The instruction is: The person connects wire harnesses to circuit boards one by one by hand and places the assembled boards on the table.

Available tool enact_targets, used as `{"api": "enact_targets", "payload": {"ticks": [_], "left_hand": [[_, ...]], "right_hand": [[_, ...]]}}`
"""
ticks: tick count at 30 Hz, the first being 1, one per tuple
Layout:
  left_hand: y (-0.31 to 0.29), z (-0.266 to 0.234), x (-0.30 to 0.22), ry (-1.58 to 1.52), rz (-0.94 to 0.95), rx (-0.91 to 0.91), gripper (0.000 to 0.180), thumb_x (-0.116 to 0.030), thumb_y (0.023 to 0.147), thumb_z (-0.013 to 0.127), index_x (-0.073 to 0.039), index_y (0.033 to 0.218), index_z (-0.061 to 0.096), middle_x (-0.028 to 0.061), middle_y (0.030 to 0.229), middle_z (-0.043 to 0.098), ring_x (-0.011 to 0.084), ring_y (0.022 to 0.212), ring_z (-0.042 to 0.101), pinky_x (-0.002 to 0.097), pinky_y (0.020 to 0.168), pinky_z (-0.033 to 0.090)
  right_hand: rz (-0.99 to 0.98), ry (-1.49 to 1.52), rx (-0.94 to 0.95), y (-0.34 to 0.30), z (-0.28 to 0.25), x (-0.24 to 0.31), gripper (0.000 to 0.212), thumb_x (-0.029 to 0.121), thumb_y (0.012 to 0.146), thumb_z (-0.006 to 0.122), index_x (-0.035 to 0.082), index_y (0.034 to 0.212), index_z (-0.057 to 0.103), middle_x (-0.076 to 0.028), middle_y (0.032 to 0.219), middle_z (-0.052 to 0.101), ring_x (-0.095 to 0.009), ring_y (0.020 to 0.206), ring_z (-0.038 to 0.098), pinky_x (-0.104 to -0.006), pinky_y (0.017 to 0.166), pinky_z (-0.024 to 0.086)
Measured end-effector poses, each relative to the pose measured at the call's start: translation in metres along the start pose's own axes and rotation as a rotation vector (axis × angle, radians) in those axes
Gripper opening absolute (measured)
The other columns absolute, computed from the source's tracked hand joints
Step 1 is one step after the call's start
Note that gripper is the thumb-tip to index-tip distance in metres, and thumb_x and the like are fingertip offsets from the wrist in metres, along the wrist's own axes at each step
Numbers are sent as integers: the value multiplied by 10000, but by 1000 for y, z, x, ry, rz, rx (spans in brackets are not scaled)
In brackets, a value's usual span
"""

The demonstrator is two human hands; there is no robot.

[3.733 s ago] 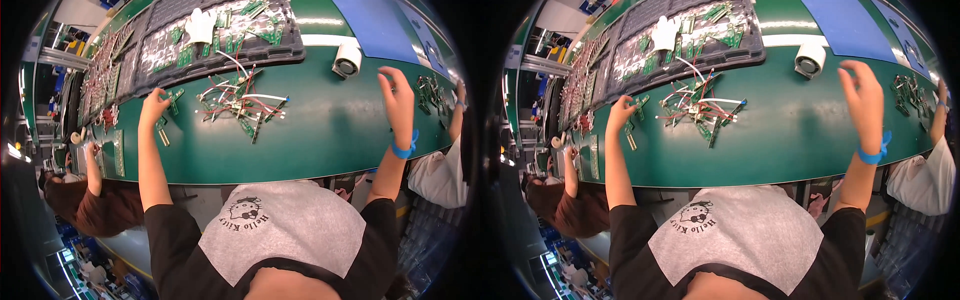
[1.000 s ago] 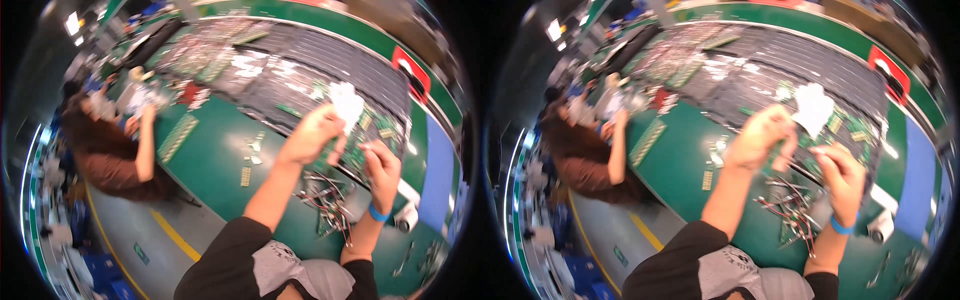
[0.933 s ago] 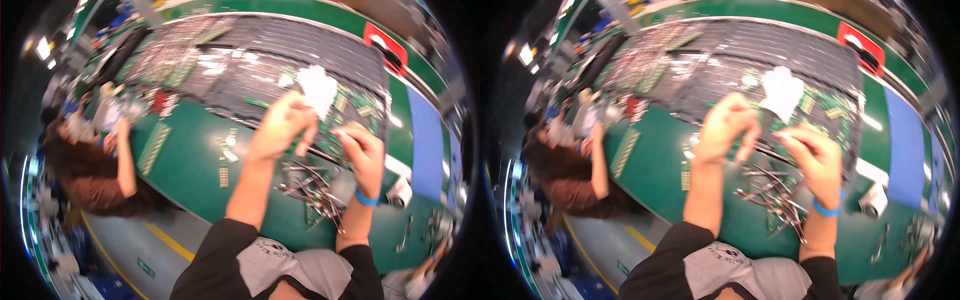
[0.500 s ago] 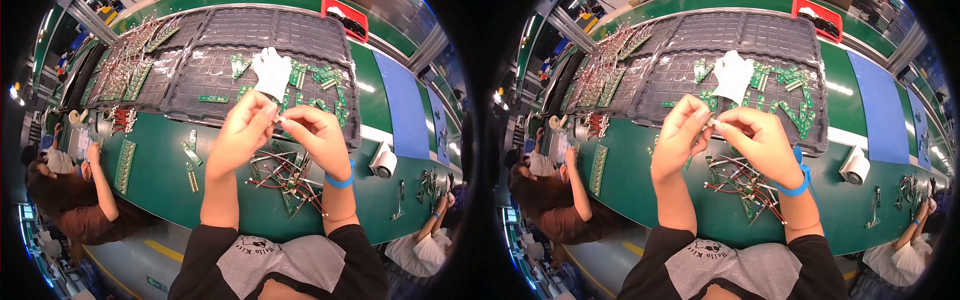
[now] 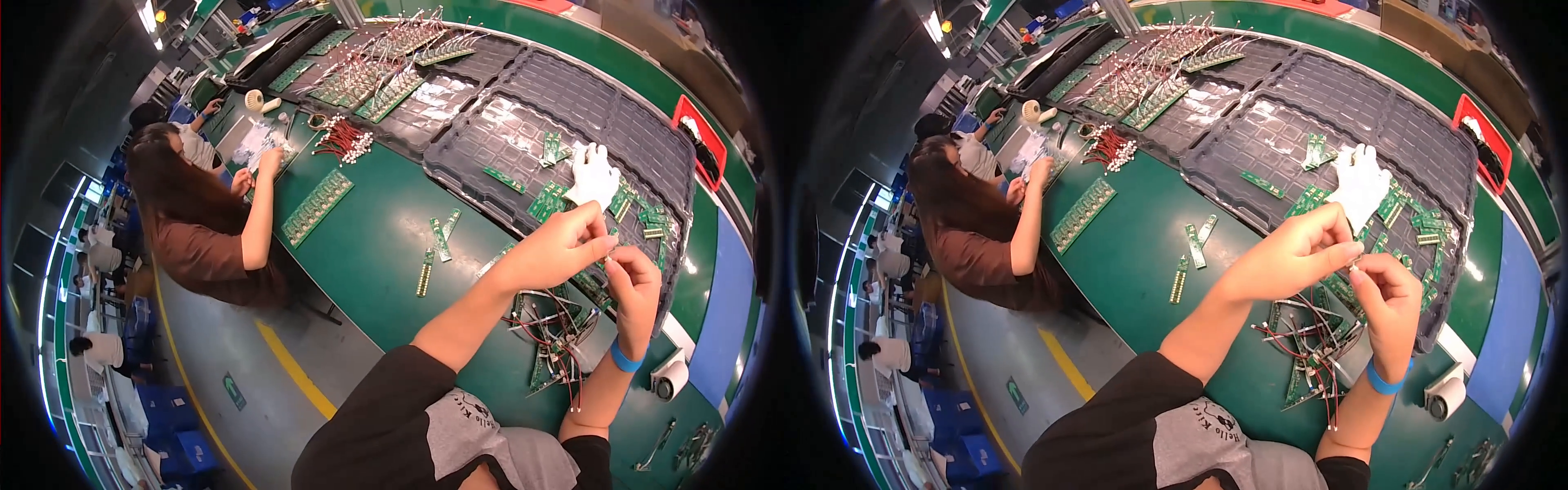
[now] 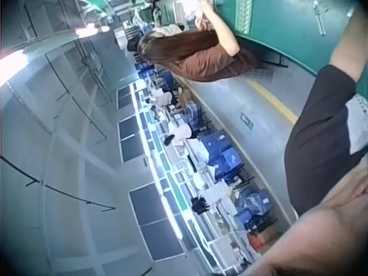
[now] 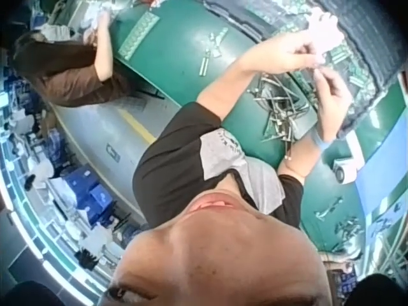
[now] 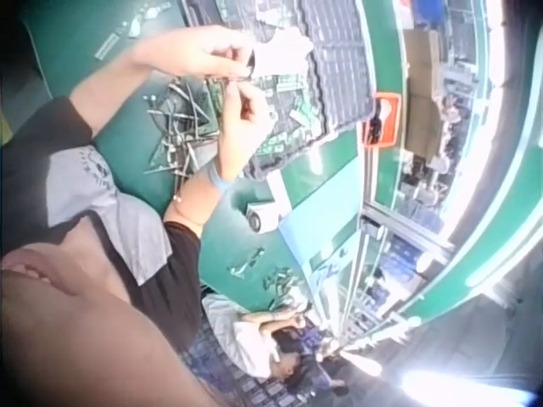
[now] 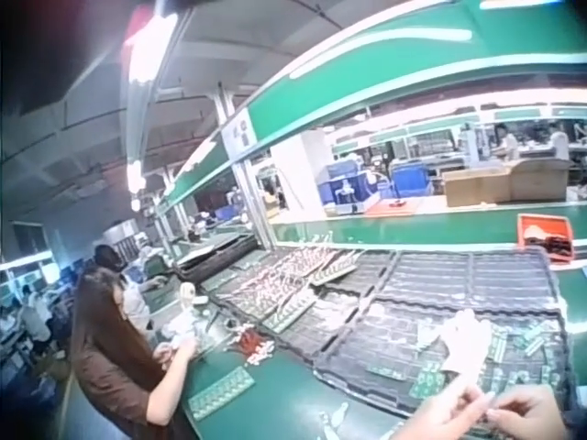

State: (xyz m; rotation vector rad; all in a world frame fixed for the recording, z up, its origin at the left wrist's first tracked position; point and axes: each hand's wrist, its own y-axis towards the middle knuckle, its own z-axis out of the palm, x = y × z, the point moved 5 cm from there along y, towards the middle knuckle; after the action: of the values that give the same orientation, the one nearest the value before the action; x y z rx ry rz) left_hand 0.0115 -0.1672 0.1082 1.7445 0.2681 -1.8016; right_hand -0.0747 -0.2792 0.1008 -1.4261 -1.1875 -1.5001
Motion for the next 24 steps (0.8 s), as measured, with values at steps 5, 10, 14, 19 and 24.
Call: {"api": "enact_targets", "payload": {"ticks": [5, 10, 14, 19, 24], "left_hand": [[-2, -2, -5, -121, -77, 52, 166, -155, 878, 525, -36, 819, 426, -12, 641, 453, 25, 516, 383, 183, 417, 297], [2, 1, -4, -202, -105, 91, 165, -152, 881, 519, -43, 810, 418, -17, 617, 446, 20, 477, 350, 176, 382, 259], [1, 2, -11, 103, 81, -75, 181, -150, 868, 536, -25, 808, 420, 0, 631, 484, 37, 541, 438, 194, 454, 344], [-1, 1, -17, 290, 68, -66, 179, -133, 857, 548, -10, 800, 431, 10, 674, 507, 53, 582, 468, 216, 505, 385], [-1, -4, -6, 111, 19, -3, 171, -127, 853, 555, -12, 798, 441, 11, 690, 508, 53, 613, 472, 212, 520, 389]], "right_hand": [[-51, 19, 33, 2, 5, 3, 58, 17, 778, 580, -14, 826, 568, 16, 723, 518, -24, 599, 419, -172, 519, 314], [-105, 1, 22, 3, 3, 7, 51, 23, 781, 586, -2, 822, 569, 31, 691, 508, -18, 567, 400, -165, 489, 290], [-55, -88, -51, 4, 3, 7, 44, 35, 798, 578, 2, 793, 549, 47, 664, 471, -11, 562, 360, -169, 484, 252], [-49, -102, 24, 3, 6, 5, 110, 64, 812, 570, 19, 737, 503, 49, 659, 455, -14, 570, 340, -175, 493, 245], [-30, -10, 83, 2, 11, 6, 125, 84, 821, 563, 20, 736, 497, 48, 662, 454, -16, 581, 341, -178, 501, 248]]}}
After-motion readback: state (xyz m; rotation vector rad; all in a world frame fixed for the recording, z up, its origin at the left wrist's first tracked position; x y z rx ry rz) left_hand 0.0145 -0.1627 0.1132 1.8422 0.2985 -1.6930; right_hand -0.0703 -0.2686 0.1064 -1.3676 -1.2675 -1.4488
